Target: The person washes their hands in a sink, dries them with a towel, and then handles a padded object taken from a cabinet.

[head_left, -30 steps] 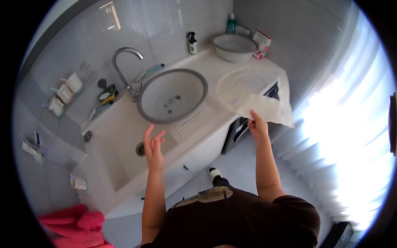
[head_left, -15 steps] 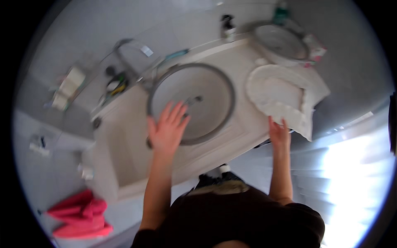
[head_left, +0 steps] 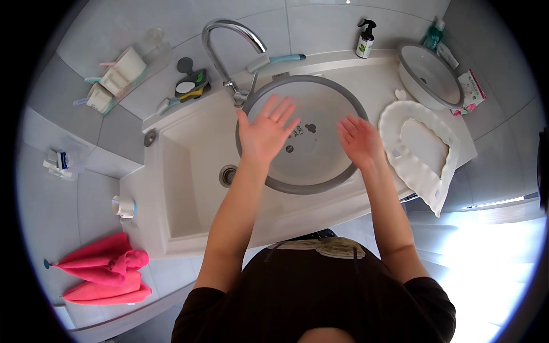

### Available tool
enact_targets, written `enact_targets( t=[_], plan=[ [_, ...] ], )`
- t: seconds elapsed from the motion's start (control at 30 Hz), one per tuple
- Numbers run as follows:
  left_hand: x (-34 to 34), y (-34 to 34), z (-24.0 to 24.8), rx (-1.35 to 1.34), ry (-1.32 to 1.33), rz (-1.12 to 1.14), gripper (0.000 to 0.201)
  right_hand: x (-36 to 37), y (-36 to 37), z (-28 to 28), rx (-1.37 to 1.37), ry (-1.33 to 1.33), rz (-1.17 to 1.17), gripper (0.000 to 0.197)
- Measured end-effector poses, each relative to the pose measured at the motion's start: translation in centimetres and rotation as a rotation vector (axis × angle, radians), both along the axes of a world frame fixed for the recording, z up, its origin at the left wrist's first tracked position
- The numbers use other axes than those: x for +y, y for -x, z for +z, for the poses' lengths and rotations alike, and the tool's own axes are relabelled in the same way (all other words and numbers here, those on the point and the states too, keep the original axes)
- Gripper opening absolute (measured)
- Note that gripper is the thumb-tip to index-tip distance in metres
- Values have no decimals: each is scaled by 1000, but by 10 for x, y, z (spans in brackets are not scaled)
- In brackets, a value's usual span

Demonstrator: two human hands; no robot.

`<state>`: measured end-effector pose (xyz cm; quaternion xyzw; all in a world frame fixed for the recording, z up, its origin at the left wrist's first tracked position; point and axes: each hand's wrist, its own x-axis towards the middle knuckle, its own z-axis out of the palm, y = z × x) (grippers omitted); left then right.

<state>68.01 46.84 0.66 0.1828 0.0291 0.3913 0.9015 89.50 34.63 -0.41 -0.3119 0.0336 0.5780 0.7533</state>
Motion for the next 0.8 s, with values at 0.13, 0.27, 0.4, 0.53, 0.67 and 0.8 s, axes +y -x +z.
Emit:
enact_targets(
  t=[0.13, 0.27, 0.4, 0.53, 0.67, 0.8],
  plan=[
    [51, -7, -36, 585, 415, 294, 66, 107, -18, -63, -80, 186, 77, 34],
    [73, -29, -48, 820, 799, 368, 50, 170, -16, -99, -201, 549, 7, 23],
    [89, -36, -75, 947, 757, 393, 38, 190, -1, -129, -401, 675, -124, 18],
    [111, -59, -142, 1061, 680, 506, 26, 192, 10, -176, -497, 322, 148, 26],
    [141, 14, -206, 328, 691, 179, 27, 198, 92, -110, 17, 52, 671, 38],
    [111, -45, -158, 362, 505, 420, 48, 180, 80, -83, -748, -155, 672, 41]
  ],
)
